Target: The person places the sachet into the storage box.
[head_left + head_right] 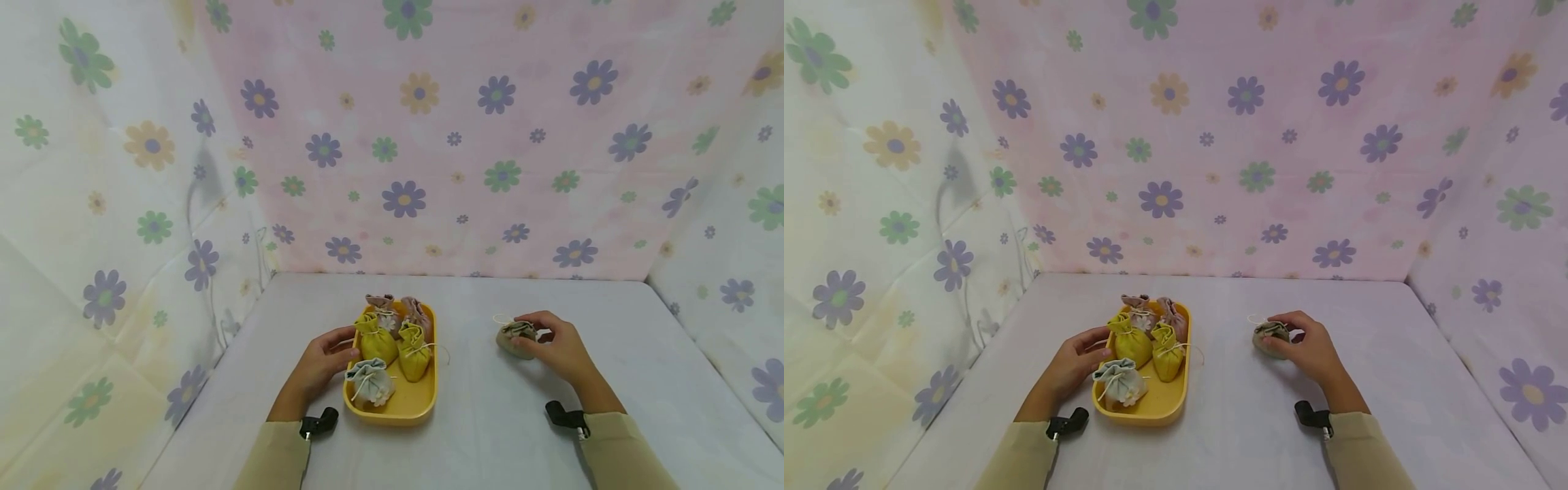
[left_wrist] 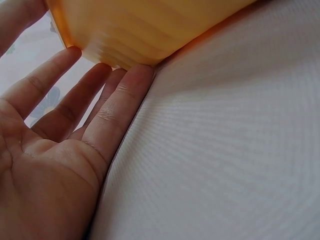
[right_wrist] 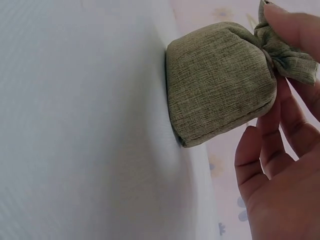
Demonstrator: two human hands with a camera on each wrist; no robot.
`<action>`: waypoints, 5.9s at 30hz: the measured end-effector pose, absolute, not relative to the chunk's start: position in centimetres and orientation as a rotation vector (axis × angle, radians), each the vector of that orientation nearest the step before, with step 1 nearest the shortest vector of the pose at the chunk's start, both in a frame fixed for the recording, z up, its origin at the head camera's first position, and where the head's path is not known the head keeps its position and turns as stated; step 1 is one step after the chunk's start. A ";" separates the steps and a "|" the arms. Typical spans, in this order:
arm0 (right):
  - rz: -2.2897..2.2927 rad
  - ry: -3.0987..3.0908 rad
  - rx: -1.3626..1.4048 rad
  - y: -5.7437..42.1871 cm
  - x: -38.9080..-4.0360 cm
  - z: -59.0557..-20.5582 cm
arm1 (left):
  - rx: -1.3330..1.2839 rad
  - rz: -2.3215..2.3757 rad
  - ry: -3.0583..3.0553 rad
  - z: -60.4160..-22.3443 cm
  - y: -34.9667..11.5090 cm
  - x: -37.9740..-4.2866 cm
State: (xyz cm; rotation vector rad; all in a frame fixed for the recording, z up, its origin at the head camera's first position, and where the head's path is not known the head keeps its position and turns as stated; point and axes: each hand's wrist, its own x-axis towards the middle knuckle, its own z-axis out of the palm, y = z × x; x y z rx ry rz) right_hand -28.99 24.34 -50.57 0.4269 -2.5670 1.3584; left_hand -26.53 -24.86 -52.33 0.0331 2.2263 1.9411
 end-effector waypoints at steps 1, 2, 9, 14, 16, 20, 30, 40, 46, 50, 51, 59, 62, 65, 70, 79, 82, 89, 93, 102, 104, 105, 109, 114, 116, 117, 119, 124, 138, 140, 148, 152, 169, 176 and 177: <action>1.356 -2.560 0.424 24.3 -29.0 -50.6 | 0.035 1.940 2.228 -52.3 -24.9 -26.5; 1.350 -2.554 0.422 24.3 -29.0 -50.6 | 0.035 1.940 2.228 -52.3 -24.8 -26.5; 1.356 -2.507 0.459 23.6 -28.0 -49.1 | 0.028 1.938 2.232 -52.3 -24.8 -26.5; 1.358 -2.496 0.446 23.8 -28.6 -49.9 | 0.027 1.937 2.235 -52.3 -24.7 -26.6; 1.348 -2.493 0.442 24.0 -28.9 -50.4 | 0.029 1.941 2.233 -52.3 -24.8 -26.6; 1.328 -2.485 0.444 24.0 -28.9 -50.2 | 0.034 1.949 2.228 -52.4 -24.8 -26.6; 1.285 -2.466 0.480 23.7 -28.7 -49.5 | 0.054 1.959 2.209 -52.6 -24.9 -26.8; 1.264 -2.442 0.510 22.6 -27.7 -47.7 | 0.031 1.956 2.219 -52.3 -24.8 -26.5; 1.255 -2.401 0.550 21.4 -25.9 -44.7 | 0.034 1.953 2.219 -52.2 -24.7 -26.6; 1.269 -2.364 0.563 21.0 -25.6 -43.9 | 0.038 1.963 2.211 -52.4 -24.8 -26.7; 1.268 -2.354 0.567 21.0 -25.6 -43.9 | 0.038 1.965 2.210 -52.5 -24.8 -26.7; 1.226 -2.323 0.573 21.2 -26.7 -45.2 | 0.043 1.976 2.197 -52.7 -24.9 -26.7; 1.216 -2.309 0.585 20.8 -26.5 -44.9 | 0.051 1.976 2.193 -52.7 -24.9 -26.6; 1.213 -2.287 0.614 20.2 -25.8 -43.9 | 0.052 1.974 2.189 -52.6 -24.9 -26.7; 1.203 -2.258 0.684 19.4 -24.6 -41.7 | 0.055 1.982 2.176 -52.6 -24.9 -26.8; 1.220 -2.259 0.749 18.3 -23.8 -40.5 | 0.051 1.967 2.191 -52.6 -25.0 -26.8; 1.236 -2.250 0.777 18.1 -23.6 -40.1 | 0.050 1.967 2.191 -52.6 -25.0 -26.7; 1.253 -2.200 0.892 17.3 -23.3 -39.3 | 0.046 1.970 2.192 -52.4 -25.0 -26.6; 1.243 -2.205 0.929 16.7 -23.2 -39.0 | 0.039 1.968 2.197 -52.3 -24.9 -26.5; 1.281 -2.221 0.988 15.3 -22.7 -38.2 | 0.023 1.957 2.217 -52.2 -24.8 -26.5; 1.292 -2.216 1.001 14.9 -22.5 -38.0 | 0.026 1.957 2.217 -52.2 -24.8 -26.5; 1.301 -2.215 1.003 14.7 -22.5 -37.9 | 0.029 1.958 2.217 -52.2 -24.8 -26.5; 1.320 -2.218 1.005 14.0 -22.3 -37.7 | 0.035 1.960 2.209 -52.3 -24.8 -26.5; 1.328 -2.226 0.996 13.4 -22.9 -38.8 | 0.034 1.960 2.208 -52.3 -24.7 -26.5; 1.325 -2.223 0.998 13.3 -23.4 -39.4 | 0.034 1.960 2.210 -52.3 -24.7 -26.5; 1.325 -2.223 0.999 13.1 -23.5 -39.6 | 0.032 1.960 2.211 -52.3 -24.7 -26.5; 1.327 -2.220 1.007 12.8 -23.8 -40.0 | 0.032 1.961 2.212 -52.2 -24.7 -26.5; 1.355 -2.235 1.022 11.7 -24.0 -40.2 | 0.032 1.963 2.212 -52.2 -24.8 -26.4; 1.501 -2.307 0.975 8.7 -22.9 -41.2 | -0.007 1.946 2.204 -52.6 -25.0 -26.8; 1.505 -2.304 0.973 8.5 -22.9 -41.4 | -0.005 1.944 2.204 -52.5 -25.0 -26.8; 1.545 -2.350 0.926 7.3 -22.8 -42.3 | 0.007 1.928 2.216 -52.5 -25.1 -26.8; 1.562 -2.382 0.917 6.9 -22.7 -42.4 | 0.008 1.933 2.216 -52.5 -25.1 -26.7; 1.611 -2.412 0.886 6.4 -22.1 -42.5 | 0.013 1.941 2.199 -52.6 -25.2 -26.8; 1.560 -2.515 0.935 6.5 -22.4 -43.7 | 0.033 1.940 2.187 -52.7 -25.2 -26.6; 1.547 -2.522 0.942 6.5 -22.5 -43.8 | 0.039 1.934 2.190 -52.7 -25.2 -26.6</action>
